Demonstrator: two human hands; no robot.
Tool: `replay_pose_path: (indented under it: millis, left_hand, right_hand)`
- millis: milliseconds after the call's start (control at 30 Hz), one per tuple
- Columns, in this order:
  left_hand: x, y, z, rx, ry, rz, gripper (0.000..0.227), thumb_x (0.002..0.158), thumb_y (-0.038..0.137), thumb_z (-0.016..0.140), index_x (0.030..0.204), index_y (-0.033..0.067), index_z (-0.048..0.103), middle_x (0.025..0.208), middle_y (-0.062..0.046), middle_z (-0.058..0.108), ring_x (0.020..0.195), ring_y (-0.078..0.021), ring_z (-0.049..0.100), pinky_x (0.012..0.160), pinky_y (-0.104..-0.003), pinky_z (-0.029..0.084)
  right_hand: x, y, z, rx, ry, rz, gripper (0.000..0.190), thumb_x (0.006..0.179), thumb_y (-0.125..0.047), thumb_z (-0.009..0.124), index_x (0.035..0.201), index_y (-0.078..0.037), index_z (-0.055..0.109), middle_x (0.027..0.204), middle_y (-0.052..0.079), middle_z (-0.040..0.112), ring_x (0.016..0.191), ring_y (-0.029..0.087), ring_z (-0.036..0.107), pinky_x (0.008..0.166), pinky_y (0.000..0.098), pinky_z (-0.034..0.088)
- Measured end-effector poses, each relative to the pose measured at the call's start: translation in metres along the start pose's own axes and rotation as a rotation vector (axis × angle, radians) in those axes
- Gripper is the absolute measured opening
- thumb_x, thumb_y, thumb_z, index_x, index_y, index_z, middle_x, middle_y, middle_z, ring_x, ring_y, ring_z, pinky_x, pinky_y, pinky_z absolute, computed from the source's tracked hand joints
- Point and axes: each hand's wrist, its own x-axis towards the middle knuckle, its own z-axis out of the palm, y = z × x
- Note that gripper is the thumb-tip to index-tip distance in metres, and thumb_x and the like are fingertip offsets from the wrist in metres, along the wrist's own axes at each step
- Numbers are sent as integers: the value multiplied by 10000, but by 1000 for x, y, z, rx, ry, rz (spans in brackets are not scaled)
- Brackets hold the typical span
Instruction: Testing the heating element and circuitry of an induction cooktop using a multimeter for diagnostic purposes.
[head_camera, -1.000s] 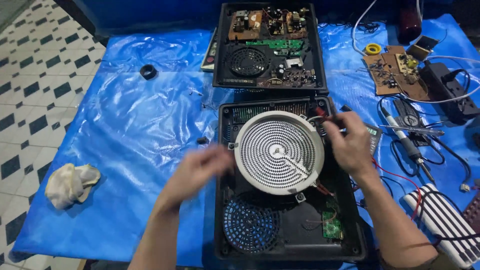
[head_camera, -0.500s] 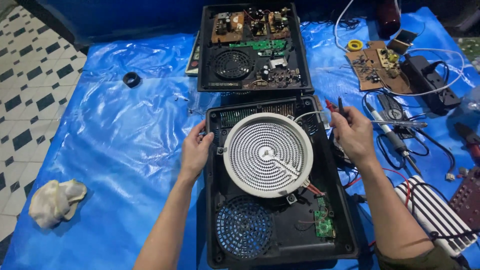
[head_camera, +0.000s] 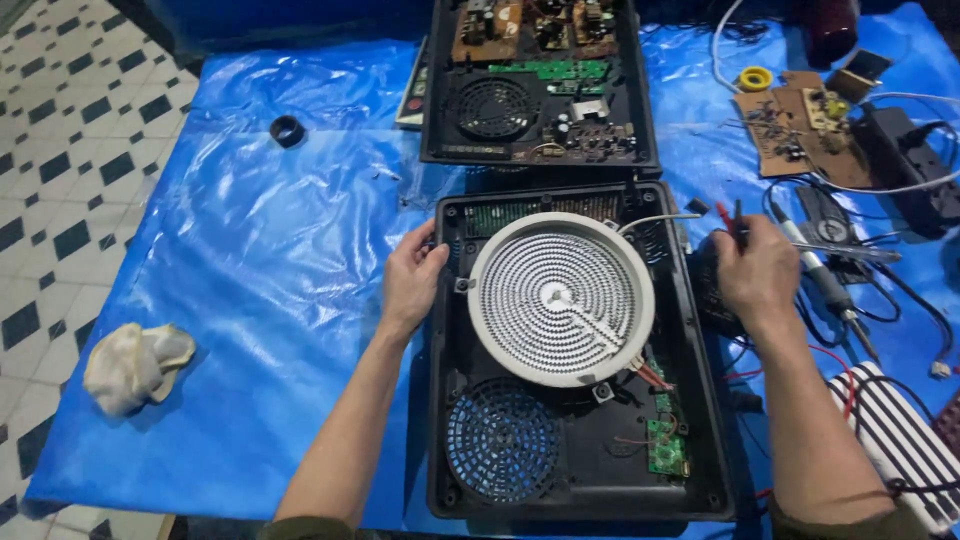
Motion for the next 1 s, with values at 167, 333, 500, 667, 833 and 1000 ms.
replay_pose_path:
  millis: [167,333,500,667,833,1000]
  left_hand:
    - [2,-11,-1,-26,7,-3,497,923,125,611,1410,33,572,1363,-158,631,1141,-232,693,973,-331,602]
    - [-1,-15,0,16,8,-16,529,946,179,594,1446,19,529,1352,-168,599,1137,-247,685,942,-327,618]
    - [0,-24,2,20,32,98,473,947,142,609,1410,53,580,1350,-135,650,1109,-216,707,954,-323,598]
    - [-7,-20,-2,254,107,186,474,976,212,631,1417,58,555,1360,-124,574,1115,-218,601,917,-337,516]
    - [-21,0,-4,559,124,593,199,1002,160,608,1151,49,681,1105,-98,706,1046,-274,619,943,-420,411]
    - [-18,-46,3,888,3,596,266,1023,435,614,1215,287,724,1034,78,742,1131,-174,560,957,-427,327]
  right_hand:
    - [1,-8,-16,-87,-91,97,343,1072,-277,683,1219,33,677,1083,296,660,1003,517,615,801,615,473]
    - [0,-19,-24,-94,-135,116,371,1044,-271,709,1255,34,700,1182,293,655,1097,488,606,892,599,475]
    - [4,-32,-36,-105,-231,233,340,1045,-265,650,1251,2,693,1189,247,668,1107,466,604,894,586,462]
    - [-3,-21,-35,-112,-45,98,371,1040,-242,707,1316,3,669,1217,268,622,1136,458,548,890,574,467]
    - [-22,-101,-81,154,44,-111,163,1129,-91,632,1122,65,681,964,200,682,820,301,635,726,430,515]
    - [-40,-119,-55,311,-287,9,363,1000,-359,725,1251,-97,745,967,148,787,930,376,741,779,462,581]
